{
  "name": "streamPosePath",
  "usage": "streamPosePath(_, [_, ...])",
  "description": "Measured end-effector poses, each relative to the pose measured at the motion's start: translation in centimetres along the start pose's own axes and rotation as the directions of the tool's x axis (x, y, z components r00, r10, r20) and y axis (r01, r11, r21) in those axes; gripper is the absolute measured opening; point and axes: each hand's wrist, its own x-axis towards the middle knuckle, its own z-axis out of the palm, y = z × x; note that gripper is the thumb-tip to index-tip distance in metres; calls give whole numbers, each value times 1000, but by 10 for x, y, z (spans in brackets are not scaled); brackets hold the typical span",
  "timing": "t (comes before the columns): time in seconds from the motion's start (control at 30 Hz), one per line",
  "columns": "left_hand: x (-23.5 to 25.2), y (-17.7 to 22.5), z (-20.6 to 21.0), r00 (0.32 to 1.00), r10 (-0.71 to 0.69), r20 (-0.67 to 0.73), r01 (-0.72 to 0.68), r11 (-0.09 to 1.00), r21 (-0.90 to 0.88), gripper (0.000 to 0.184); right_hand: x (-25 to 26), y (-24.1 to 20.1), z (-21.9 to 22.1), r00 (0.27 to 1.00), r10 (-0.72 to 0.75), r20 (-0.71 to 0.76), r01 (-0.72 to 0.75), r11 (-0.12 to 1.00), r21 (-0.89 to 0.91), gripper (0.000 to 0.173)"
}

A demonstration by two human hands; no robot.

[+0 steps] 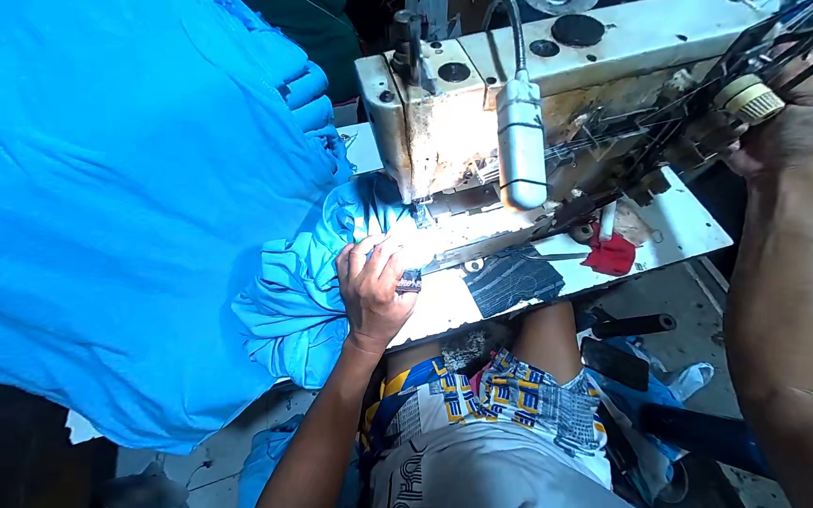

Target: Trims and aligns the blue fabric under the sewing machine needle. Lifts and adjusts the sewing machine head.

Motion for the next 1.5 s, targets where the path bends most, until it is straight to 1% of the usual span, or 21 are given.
streamPosePath(0.13, [1, 0, 1, 1000, -3, -2, 3, 1000, -13, 22, 10, 2, 3, 989, -54, -137, 37, 991, -127, 21])
streamPosePath(0.23, [2, 1, 1, 1000, -10, -1, 10, 1000, -27, 22, 20, 7, 7, 981, -143, -131, 127, 984, -121, 25])
streamPosePath(0.4, [1, 2, 0, 1000, -15, 11, 15, 999, -36, 23, 25, 9, 10, 973, -186, -139, 171, 979, -110, 23])
streamPosePath(0.53, [2, 2, -1, 1000, -16, 16, 17, 999, -40, 25, 22, 29, 7, 950, -272, -152, 286, 955, 75, 29])
streamPosePath(0.63, [2, 2, -2, 1000, -10, 25, 11, 999, -37, 26, 14, 44, 7, 942, -303, -143, 328, 920, 216, 25])
streamPosePath(0.7, [2, 2, -3, 999, -4, 36, 5, 1000, -30, 26, 11, 48, 6, 950, -272, -155, 306, 910, 279, 21])
streamPosePath(0.77, [3, 1, -6, 997, 18, 76, -17, 1000, -18, 31, 8, 44, 5, 966, -213, -145, 247, 925, 288, 18])
streamPosePath(0.83, [8, 0, -17, 984, 44, 172, -37, 998, -43, 44, 3, 34, 1, 982, -153, -111, 175, 959, 224, 14])
streamPosePath(0.87, [12, -1, -25, 972, 50, 230, -33, 997, -75, 53, 2, 28, -1, 988, -115, -103, 132, 975, 177, 16])
streamPosePath(0.9, [18, -1, -33, 965, 50, 259, -16, 991, -131, 59, 2, 21, -2, 993, -70, -99, 84, 986, 141, 29])
streamPosePath(0.93, [24, -2, -39, 966, 39, 254, 13, 980, -201, 59, 3, 12, -2, 997, -30, -71, 38, 994, 106, 46])
streamPosePath(0.97, [31, -2, -44, 974, 14, 225, 45, 966, -256, 57, 7, 4, -1, 998, -1, -65, 7, 997, 81, 57])
streamPosePath(1.0, [39, -2, -47, 981, -29, 191, 80, 960, -267, 50, 11, -1, 2, 996, 31, -88, -25, 997, 69, 60])
streamPosePath(1.07, [58, 4, -51, 967, -177, 185, 205, 969, -141, 33, 15, -9, 13, 980, 65, -189, -68, 998, -7, 56])
streamPosePath(1.1, [68, 8, -51, 936, -269, 227, 286, 957, -42, 36, 17, -11, 20, 974, 55, -218, -61, 998, -22, 51])
streamPosePath(1.13, [77, 11, -48, 894, -351, 278, 352, 935, 47, 43, 20, -7, 22, 976, 19, -218, -25, 999, -27, 41])
streamPosePath(1.2, [93, 14, -35, 811, -458, 363, 412, 889, 201, 51, 24, -2, 28, 972, -50, -231, 54, 998, 12, 33])
streamPosePath(1.27, [99, 18, -22, 790, -473, 390, 371, 875, 311, 46, 25, -1, 32, 960, -81, -267, 91, 995, 27, 27])
streamPosePath(1.37, [100, 23, -10, 817, -451, 358, 324, 874, 362, 34, 25, 0, 37, 945, -125, -301, 136, 991, 14, 20])
streamPosePath(1.43, [95, 25, -3, 852, -413, 322, 275, 876, 396, 32, 24, 4, 36, 944, -158, -289, 172, 985, 24, 22])
streamPosePath(1.5, [90, 29, 2, 870, -395, 295, 242, 864, 441, 34, 24, 8, 35, 946, -155, -285, 175, 984, 44, 29])
